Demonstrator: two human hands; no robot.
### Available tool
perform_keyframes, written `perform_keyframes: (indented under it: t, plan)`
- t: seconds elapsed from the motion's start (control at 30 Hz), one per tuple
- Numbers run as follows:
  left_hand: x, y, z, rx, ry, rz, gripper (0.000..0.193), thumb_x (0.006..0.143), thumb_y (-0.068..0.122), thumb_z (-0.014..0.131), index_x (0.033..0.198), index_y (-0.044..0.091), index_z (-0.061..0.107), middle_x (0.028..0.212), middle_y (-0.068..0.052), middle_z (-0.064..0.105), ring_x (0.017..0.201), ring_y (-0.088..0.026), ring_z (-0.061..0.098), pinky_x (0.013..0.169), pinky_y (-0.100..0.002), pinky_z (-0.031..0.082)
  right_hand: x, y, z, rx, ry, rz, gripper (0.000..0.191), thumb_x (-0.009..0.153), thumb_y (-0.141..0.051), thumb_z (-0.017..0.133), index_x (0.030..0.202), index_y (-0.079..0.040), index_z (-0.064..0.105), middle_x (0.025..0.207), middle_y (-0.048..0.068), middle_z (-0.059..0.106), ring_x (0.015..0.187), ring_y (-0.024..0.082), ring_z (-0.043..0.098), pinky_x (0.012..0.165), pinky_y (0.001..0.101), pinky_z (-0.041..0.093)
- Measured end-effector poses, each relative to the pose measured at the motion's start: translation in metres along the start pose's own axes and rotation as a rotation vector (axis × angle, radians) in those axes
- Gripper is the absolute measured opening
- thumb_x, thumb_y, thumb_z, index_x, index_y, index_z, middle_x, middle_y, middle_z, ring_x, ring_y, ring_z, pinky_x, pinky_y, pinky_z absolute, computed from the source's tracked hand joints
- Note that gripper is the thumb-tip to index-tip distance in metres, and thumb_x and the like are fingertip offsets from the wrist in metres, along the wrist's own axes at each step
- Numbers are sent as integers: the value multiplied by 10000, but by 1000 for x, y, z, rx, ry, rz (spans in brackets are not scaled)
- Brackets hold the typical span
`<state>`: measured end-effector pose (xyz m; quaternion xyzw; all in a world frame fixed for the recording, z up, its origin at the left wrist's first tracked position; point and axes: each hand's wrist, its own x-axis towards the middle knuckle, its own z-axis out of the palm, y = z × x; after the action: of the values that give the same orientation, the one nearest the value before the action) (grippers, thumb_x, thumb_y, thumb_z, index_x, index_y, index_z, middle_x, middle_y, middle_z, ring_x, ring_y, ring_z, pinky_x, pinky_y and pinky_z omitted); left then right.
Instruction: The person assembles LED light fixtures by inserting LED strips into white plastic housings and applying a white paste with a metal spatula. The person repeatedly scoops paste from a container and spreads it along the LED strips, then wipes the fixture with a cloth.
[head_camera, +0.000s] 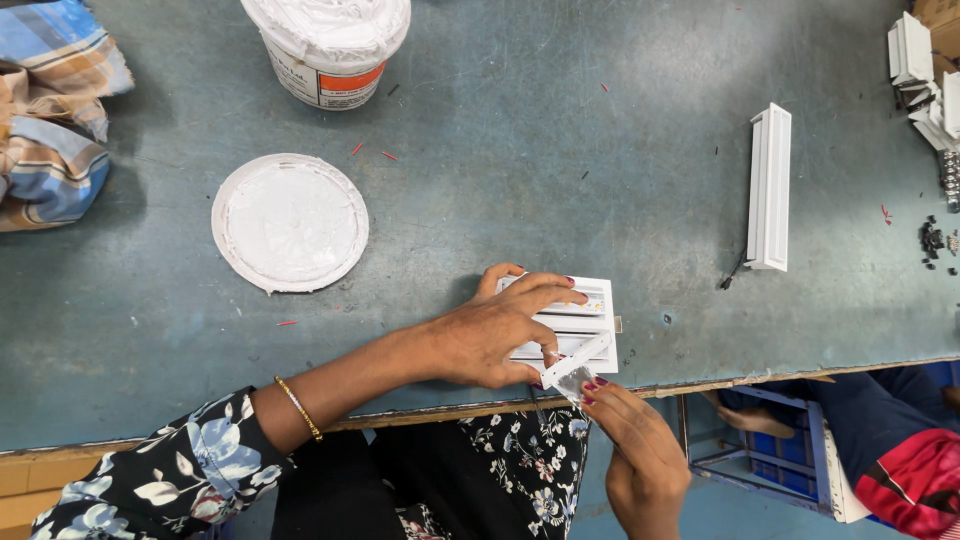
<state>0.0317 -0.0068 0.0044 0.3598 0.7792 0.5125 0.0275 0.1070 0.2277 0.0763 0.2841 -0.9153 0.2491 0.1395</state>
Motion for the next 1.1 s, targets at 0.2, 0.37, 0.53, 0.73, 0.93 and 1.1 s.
perform_keyframes:
  t: [0.2, 0.37, 0.53, 0.73, 0.93, 1.1]
  plan:
    - [0, 0, 2, 13, -24, -15, 311, 694, 437, 853, 833, 166, 785, 1559, -132, 428, 1528, -310, 173, 1184, -617, 46, 3, 11, 1, -2, 70, 78, 437, 749, 242, 500, 1060, 23, 715, 1096, 141, 747, 1132, 296, 724, 1010, 378, 544]
    - [0, 0, 2, 23, -26, -9, 367, 693, 491, 846, 830, 156, 786, 1558, -137, 429, 1530, -315, 160, 1179, -639, 27, 7, 18, 10, -2, 98, 61, 452, 740, 246, 485, 1063, 26, 713, 1100, 138, 747, 1149, 298, 718, 1025, 383, 543]
    - [-1, 0, 3, 38, -25, -7, 361, 724, 495, 835, 842, 158, 781, 1567, -137, 425, 1540, -314, 162, 1186, -636, 32, 1, 20, 14, -18, 98, 64, 458, 722, 245, 479, 1047, 24, 716, 1089, 137, 747, 1148, 303, 719, 1017, 379, 549]
    - [-1, 0, 5, 36, -25, -15, 360, 721, 479, 829, 881, 159, 784, 1565, -135, 418, 1533, -313, 164, 1190, -625, 32, -8, 24, 11, -8, 96, 67, 450, 714, 239, 487, 1035, 20, 714, 1087, 137, 747, 1146, 304, 721, 1020, 379, 551]
    - [-2, 0, 3, 41, -32, -15, 354, 740, 469, 823, 893, 153, 779, 1573, -141, 411, 1542, -308, 163, 1201, -615, 40, -6, 28, 10, -45, 130, 71, 442, 739, 244, 494, 1051, 22, 717, 1098, 143, 744, 1144, 302, 721, 1019, 380, 546]
    - [-1, 2, 2, 51, -42, -20, 343, 739, 470, 820, 883, 162, 775, 1565, -139, 406, 1535, -311, 152, 1191, -622, 31, 0, 32, 16, -35, 140, 46, 429, 752, 238, 501, 1057, 23, 712, 1096, 139, 742, 1149, 302, 718, 1032, 379, 550]
